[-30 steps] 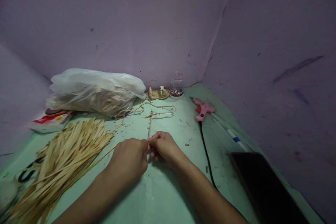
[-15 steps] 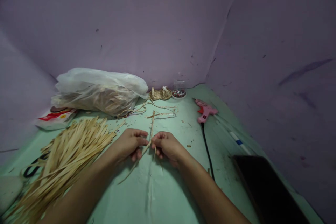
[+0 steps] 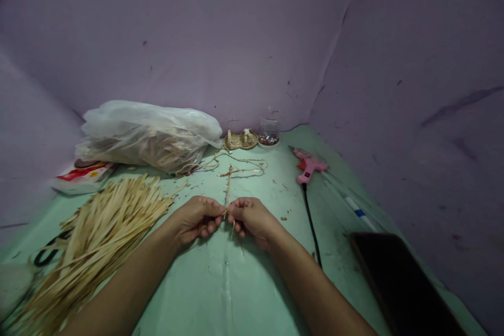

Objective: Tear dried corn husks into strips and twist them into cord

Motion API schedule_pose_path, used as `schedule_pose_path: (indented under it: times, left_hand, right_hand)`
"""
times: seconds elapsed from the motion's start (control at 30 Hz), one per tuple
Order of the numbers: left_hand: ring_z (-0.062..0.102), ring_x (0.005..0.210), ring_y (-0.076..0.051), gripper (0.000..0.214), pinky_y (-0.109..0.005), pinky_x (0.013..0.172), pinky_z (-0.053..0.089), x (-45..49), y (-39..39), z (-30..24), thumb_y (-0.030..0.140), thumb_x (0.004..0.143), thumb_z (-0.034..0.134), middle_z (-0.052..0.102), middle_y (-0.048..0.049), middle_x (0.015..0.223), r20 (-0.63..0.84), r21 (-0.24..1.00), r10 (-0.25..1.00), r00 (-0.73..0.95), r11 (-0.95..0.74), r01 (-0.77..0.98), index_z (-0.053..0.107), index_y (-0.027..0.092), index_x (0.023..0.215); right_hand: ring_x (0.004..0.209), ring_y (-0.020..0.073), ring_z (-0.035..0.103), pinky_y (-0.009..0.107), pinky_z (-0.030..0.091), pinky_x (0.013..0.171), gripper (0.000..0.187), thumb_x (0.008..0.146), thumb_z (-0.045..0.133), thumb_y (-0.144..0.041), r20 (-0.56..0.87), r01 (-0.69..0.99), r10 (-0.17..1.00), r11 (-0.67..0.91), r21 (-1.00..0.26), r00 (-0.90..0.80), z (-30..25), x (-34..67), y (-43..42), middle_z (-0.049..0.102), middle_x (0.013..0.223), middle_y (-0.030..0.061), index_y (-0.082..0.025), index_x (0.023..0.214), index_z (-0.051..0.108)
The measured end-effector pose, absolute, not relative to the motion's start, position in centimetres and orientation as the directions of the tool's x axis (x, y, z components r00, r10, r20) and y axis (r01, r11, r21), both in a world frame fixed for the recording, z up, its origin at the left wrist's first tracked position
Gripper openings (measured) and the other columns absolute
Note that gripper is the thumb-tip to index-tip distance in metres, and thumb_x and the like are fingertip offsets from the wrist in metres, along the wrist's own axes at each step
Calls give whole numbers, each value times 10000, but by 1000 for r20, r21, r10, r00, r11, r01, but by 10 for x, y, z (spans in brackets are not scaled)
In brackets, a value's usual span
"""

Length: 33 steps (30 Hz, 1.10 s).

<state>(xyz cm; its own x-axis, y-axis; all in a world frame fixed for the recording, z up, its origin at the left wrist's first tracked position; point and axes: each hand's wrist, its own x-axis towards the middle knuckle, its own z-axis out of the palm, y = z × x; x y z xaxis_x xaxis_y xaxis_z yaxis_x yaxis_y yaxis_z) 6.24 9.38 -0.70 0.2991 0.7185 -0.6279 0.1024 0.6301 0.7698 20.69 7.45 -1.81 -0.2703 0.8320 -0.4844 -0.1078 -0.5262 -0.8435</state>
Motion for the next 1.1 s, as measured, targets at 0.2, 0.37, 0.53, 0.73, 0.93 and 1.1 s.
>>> schedule_pose_path:
  times: [0.2, 0.37, 0.53, 0.73, 0.93, 1.1]
  left_hand:
    - [296, 264, -36, 122, -166, 282, 158, 64, 92, -13, 198, 605, 589, 436, 60, 355, -606, 795, 764, 223, 572, 201, 484, 156, 561]
    - [260, 260, -40, 93, -185, 309, 129, 65, 92, -17, 192, 575, 589, 385, 74, 306, -543, 826, 824, 162, 489, 280, 505, 158, 554]
    - [259, 279, -28, 68, -189, 329, 152, 68, 91, -18, 155, 549, 589, 394, 70, 311, -480, 864, 859, 178, 426, 269, 525, 142, 531]
    - [248, 270, -33, 37, -190, 318, 129, 68, 89, -12, 164, 586, 519, 386, 66, 323, -515, 850, 825, 231, 459, 258, 524, 149, 553]
    - [202, 276, -32, 65, -198, 319, 95, 73, 87, -11, 177, 588, 512, 332, 83, 332, -540, 835, 817, 202, 488, 256, 479, 165, 534]
    - [211, 310, -27, 62, -194, 348, 115, 74, 88, -18, 146, 557, 521, 311, 86, 338, -484, 852, 860, 161, 421, 309, 481, 154, 511]
  right_hand:
    - [345, 17, 388, 127, 303, 322, 98, 731, 527, -84, -509, -105, 808, -557, -824, -298, -19, 209, 75, 521, 513, -30, -114, 637, 533]
    - [347, 19, 405, 130, 322, 326, 50, 692, 591, -105, -532, -53, 792, -571, -819, -300, -17, 210, 76, 547, 520, -17, -95, 649, 567]
    - [328, 21, 392, 131, 303, 316, 129, 641, 641, -162, -560, 39, 768, -578, -815, -312, -13, 213, 76, 509, 443, -27, -102, 568, 553]
    - [313, 38, 368, 153, 272, 315, 109, 645, 538, -126, -517, 129, 813, -502, -855, -266, -16, 210, 76, 462, 382, -48, -141, 541, 511]
    - [314, 55, 346, 185, 253, 350, 108, 653, 531, -152, -434, 339, 881, -356, -871, -189, -19, 208, 76, 428, 364, -60, -171, 559, 481]
    - [477, 83, 431, 201, 288, 459, 72, 648, 571, -200, -171, 641, 973, -32, -767, -156, -16, 211, 74, 574, 539, 5, -152, 630, 622]
